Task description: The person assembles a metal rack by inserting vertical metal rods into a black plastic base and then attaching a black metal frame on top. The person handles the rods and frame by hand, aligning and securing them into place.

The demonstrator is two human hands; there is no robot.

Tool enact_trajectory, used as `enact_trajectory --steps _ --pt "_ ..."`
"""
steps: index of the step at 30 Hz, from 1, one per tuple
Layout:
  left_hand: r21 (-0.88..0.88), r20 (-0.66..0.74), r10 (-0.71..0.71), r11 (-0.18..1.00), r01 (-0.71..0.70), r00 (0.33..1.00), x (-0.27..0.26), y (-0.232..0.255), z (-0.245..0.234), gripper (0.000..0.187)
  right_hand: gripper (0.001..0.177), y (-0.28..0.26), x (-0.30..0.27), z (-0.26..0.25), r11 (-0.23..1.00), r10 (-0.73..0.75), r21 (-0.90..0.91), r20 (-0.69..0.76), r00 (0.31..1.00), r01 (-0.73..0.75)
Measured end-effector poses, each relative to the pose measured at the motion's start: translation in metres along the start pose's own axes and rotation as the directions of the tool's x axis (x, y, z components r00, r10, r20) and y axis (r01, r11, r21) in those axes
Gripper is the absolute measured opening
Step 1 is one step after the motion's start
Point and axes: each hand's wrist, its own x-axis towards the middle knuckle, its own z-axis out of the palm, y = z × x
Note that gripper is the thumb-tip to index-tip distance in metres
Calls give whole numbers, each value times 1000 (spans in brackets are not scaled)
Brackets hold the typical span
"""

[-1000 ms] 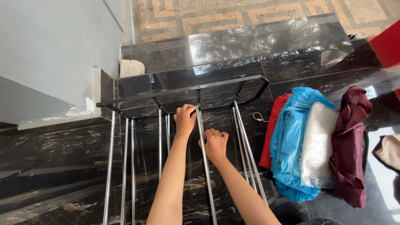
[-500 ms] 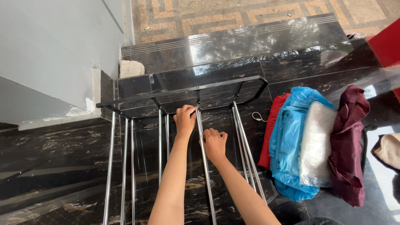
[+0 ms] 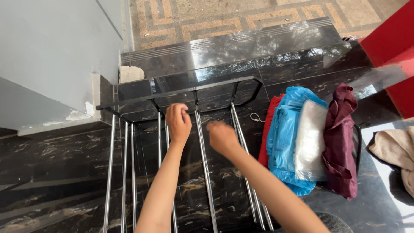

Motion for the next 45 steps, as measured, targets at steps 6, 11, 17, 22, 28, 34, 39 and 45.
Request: enact_trajectory --steps 6,11,17,22,28,34,39,45 --pt "-120 150 244 966 -227 958 15 48 3 22 17 49 -2 -60 924 279 331 -236 931 -193" --pt "-215 421 173 973 -87 890 -6 56 63 23 33 139 -12 -3 824 416 486 -170 893 -292" --pt "119 523 -65 993 3 850 -38 15 131 40 31 170 -29 41 887 375 309 -52 926 -342" --pt "136 481 -180 982 130 858 -41 2 158 42 50 124 -26 17 894 448 -8 49 893 -448" --pt "177 519 -337 942 287 786 -33 12 167 37 35 93 -10 18 856 510 -78 -43 859 -512" --pt "173 506 -353 935 309 787 -36 12 166 40 27 90 -7 21 854 514 -48 -65 855 -518" --pt "184 497 -344 939 291 796 -39 11 165 41 25 86 -6 18 859 511 18 -64 857 -511" --pt "180 479 -348 937 298 806 -40 11 167 36 25 94 -5 24 863 505 51 -64 861 -503"
